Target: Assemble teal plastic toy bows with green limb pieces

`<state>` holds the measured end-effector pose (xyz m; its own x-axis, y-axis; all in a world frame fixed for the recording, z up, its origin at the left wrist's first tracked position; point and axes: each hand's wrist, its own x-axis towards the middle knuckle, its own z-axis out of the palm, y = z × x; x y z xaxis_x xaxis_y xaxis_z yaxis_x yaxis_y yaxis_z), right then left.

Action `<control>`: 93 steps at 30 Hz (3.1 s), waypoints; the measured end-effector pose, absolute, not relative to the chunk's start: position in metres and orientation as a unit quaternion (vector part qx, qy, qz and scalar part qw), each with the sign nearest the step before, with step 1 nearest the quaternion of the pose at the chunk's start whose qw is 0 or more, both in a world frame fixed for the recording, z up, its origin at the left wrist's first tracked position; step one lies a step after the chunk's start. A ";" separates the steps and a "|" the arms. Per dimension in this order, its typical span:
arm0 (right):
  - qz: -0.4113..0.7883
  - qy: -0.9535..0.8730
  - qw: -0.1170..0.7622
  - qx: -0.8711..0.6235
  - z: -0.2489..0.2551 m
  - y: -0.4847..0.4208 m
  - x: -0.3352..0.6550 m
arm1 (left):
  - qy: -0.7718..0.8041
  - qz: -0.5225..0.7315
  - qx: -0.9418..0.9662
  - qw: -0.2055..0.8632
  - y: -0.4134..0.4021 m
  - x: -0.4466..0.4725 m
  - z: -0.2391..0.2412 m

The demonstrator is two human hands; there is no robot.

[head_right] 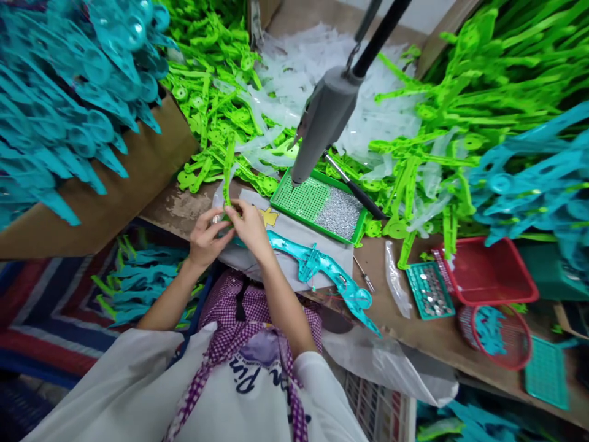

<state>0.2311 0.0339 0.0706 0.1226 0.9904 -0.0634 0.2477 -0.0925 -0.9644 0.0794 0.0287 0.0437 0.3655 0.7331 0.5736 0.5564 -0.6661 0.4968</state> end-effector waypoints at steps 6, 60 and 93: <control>0.436 -0.454 0.445 -0.637 0.065 -0.002 0.260 | 0.436 0.429 0.788 0.075 0.015 0.066 0.050; 0.310 -0.699 0.236 -0.600 0.056 -0.071 0.320 | 0.309 0.314 0.883 0.162 -0.073 0.077 0.014; 0.243 -0.722 0.197 -0.617 0.067 -0.091 0.353 | 0.363 0.152 0.871 0.294 0.091 0.025 0.102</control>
